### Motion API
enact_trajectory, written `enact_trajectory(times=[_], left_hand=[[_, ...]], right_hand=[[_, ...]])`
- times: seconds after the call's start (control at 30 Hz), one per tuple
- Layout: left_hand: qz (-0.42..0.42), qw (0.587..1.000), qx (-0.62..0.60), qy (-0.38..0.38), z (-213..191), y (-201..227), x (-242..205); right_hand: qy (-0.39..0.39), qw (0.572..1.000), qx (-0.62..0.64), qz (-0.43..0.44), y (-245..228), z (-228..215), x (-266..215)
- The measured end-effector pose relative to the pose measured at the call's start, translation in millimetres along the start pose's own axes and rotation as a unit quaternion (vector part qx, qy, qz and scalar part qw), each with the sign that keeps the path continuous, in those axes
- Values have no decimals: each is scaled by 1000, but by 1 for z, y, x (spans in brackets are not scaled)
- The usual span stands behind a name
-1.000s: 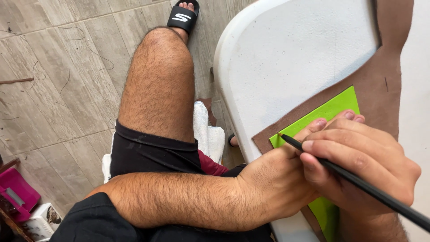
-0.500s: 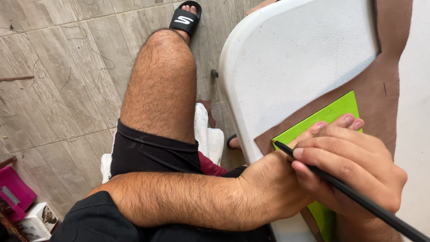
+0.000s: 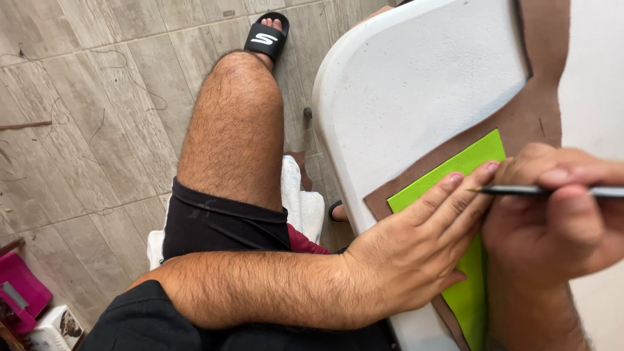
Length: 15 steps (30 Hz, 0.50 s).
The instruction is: Tracing a green template onto a piece of brown leather using a marker in a workshop environment.
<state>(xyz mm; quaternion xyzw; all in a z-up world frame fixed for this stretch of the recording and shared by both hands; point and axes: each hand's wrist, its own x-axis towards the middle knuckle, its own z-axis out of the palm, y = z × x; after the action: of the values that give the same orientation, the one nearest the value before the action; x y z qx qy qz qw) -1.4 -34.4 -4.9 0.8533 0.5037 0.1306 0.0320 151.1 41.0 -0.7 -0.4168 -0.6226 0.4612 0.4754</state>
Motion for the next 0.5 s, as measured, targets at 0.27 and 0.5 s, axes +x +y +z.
enact_trajectory(times=[0.27, 0.5], left_hand=[[9, 1000, -1, 1, -7, 0, -4], [38, 999, -11, 9, 0, -9, 1]], right_hand=[[30, 989, 101, 106, -25, -43, 20], [109, 980, 134, 102, -31, -9, -12]])
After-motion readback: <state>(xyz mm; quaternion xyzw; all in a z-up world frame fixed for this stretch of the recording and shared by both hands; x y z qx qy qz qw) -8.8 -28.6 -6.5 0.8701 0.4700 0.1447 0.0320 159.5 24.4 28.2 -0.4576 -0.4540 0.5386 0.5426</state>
